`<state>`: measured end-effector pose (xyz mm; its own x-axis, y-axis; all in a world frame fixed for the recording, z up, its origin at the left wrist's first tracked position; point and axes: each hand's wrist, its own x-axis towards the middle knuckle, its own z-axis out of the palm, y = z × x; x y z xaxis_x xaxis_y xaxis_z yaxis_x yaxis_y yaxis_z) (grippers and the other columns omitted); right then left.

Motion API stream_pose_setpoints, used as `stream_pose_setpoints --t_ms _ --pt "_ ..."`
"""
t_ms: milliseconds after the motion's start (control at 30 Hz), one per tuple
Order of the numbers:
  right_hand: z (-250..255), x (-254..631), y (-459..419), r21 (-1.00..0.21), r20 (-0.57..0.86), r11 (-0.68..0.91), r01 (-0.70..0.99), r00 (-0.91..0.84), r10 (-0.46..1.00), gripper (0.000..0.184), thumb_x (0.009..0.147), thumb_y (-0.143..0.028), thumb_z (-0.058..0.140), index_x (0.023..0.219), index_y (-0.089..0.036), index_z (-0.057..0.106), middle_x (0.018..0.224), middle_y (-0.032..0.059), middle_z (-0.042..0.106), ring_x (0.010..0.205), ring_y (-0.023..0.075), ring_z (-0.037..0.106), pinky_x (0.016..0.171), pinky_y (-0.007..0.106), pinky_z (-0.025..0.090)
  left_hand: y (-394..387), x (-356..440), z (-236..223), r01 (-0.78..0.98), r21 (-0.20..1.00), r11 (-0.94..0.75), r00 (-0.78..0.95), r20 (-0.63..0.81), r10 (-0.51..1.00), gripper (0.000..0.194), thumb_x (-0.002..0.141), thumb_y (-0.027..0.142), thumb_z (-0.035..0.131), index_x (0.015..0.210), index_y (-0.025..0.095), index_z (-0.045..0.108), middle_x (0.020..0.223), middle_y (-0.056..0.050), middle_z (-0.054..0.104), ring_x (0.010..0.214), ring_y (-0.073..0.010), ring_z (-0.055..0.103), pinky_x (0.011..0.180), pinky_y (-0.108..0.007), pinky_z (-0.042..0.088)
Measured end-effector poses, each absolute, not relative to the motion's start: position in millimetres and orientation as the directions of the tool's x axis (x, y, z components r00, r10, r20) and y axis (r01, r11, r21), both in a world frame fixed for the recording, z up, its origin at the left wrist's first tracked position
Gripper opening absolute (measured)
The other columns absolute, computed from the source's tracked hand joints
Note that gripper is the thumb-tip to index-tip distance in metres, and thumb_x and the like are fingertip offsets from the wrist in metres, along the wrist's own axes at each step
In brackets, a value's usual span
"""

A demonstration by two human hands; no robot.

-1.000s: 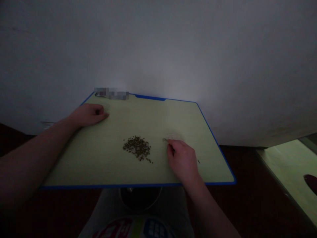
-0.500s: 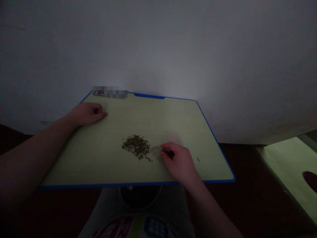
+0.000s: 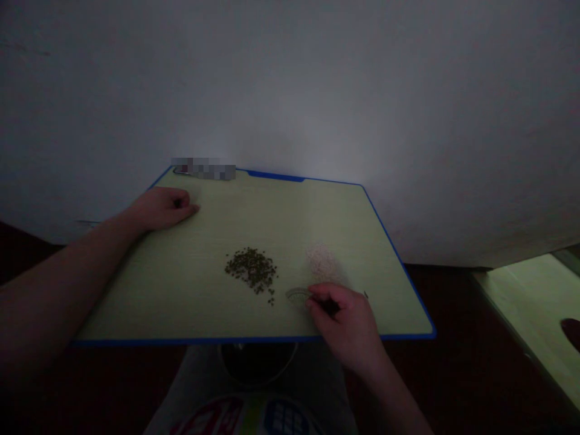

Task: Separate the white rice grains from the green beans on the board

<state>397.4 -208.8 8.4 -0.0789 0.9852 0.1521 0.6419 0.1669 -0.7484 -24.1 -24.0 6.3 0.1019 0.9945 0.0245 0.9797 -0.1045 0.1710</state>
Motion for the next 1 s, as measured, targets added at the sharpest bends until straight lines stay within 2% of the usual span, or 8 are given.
stream_pose_setpoints --t_ms 167,367,700,1000 --pt "6 394 -200 -0.762 0.166 0.164 0.626 -0.056 0.985 0.019 0.082 -0.033 0.069 0.092 -0.022 0.081 0.079 0.0049 0.081 0.069 0.0223 0.076 0.064 0.034 0.062 -24 -24 6 0.979 0.174 -0.103 0.098 0.035 0.995 0.039 0.079 0.060 0.046 0.073 0.023 0.057 0.067 -0.005 0.060 0.070 -0.0215 0.056 0.067 -0.033 0.038" --pt "12 379 -192 -0.747 0.139 0.222 0.627 -0.179 0.974 0.019 0.084 -0.028 0.066 0.095 -0.022 0.081 0.082 0.0046 0.082 0.071 0.0214 0.076 0.068 0.035 0.062 -24 -26 6 0.979 0.170 -0.111 0.107 0.036 0.994 0.041 0.080 0.061 0.045 0.072 0.023 0.057 0.065 -0.005 0.058 0.068 -0.0213 0.055 0.066 -0.033 0.038" --pt "12 378 -185 -0.730 0.119 0.236 0.642 -0.222 0.968 0.018 0.084 -0.026 0.066 0.094 -0.024 0.081 0.080 0.0033 0.081 0.069 0.0208 0.075 0.063 0.032 0.060 -24 -25 6 0.979 0.176 -0.106 0.103 0.025 0.994 0.040 0.078 0.061 0.045 0.074 0.023 0.058 0.065 -0.005 0.057 0.068 -0.0215 0.054 0.066 -0.034 0.037" --pt "13 370 -176 -0.767 0.049 0.225 0.601 -0.295 0.954 0.021 0.083 -0.028 0.065 0.096 -0.021 0.081 0.077 0.0041 0.079 0.067 0.0204 0.073 0.061 0.031 0.057 -25 -22 9 0.978 0.186 -0.092 0.091 0.013 0.996 0.040 0.079 0.059 0.044 0.074 0.022 0.056 0.064 -0.003 0.054 0.067 -0.0198 0.051 0.066 -0.033 0.036"
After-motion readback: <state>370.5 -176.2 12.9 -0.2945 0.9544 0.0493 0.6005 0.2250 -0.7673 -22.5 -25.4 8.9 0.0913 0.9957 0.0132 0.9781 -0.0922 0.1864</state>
